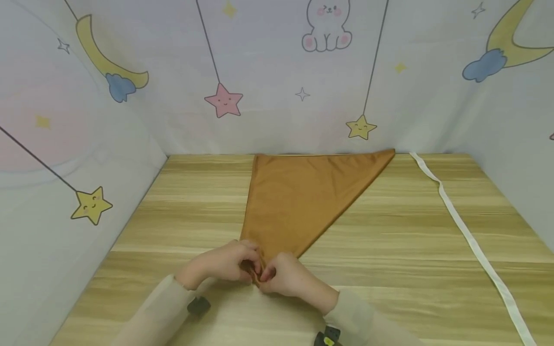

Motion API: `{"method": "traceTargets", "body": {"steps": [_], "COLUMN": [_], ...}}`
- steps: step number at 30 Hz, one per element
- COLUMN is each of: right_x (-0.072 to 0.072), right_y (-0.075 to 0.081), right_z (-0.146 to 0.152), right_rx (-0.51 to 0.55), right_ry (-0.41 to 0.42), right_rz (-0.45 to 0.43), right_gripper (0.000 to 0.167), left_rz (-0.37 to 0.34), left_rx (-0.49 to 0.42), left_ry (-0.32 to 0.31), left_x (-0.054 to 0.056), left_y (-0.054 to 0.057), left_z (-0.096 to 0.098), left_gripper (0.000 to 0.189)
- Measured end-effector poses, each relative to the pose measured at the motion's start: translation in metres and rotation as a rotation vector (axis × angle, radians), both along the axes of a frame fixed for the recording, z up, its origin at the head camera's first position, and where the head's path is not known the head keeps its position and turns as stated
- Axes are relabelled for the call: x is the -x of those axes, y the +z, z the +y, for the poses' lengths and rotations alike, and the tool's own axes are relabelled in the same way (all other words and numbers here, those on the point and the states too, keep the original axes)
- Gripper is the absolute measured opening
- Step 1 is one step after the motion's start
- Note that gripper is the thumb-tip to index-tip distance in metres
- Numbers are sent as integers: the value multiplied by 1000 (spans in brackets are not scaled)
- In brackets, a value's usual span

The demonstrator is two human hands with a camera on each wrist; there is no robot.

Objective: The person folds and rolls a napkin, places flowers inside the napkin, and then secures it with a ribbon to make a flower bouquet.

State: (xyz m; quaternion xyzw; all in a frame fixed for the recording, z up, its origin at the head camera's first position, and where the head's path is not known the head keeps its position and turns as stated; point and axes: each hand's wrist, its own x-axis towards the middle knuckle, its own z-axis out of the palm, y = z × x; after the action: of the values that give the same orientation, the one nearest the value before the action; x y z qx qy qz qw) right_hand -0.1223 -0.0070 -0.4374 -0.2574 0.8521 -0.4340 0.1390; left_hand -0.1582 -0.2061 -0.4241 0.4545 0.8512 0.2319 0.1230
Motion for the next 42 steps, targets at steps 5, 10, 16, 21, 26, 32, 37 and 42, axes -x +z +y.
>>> {"method": "traceTargets", "body": {"steps": [5,10,16,21,26,32,37,42], "right_x": [0,0,-2,0,4,7,7,5], "right_y": [1,5,8,7,5,4,7,9], "right_z": [1,0,-3,-1,3,7,5,2], "right_rx": [-35,-82,-116,-92,-78,-82,-102,-168], "right_ry": [-2,20,35,26,20,15,-33,-31], "right_rz": [20,44,101,99,62,77,95,129], "right_gripper": [8,17,28,29,29,32,17,27], "left_rz": [18,27,23,42,53,70,64,101], "left_rx": [40,52,73,80,66,73,91,98], "left_ry": [23,32,50,57,44,62,70,49], "left_x": [-2,-3,-3,-2,-3,-3,0,1], "left_y": [-1,1,4,2,3,1,1,2], "left_z": [2,4,5,6,9,12,14,16], "left_gripper": [21,15,15,18,22,17,12,6]}}
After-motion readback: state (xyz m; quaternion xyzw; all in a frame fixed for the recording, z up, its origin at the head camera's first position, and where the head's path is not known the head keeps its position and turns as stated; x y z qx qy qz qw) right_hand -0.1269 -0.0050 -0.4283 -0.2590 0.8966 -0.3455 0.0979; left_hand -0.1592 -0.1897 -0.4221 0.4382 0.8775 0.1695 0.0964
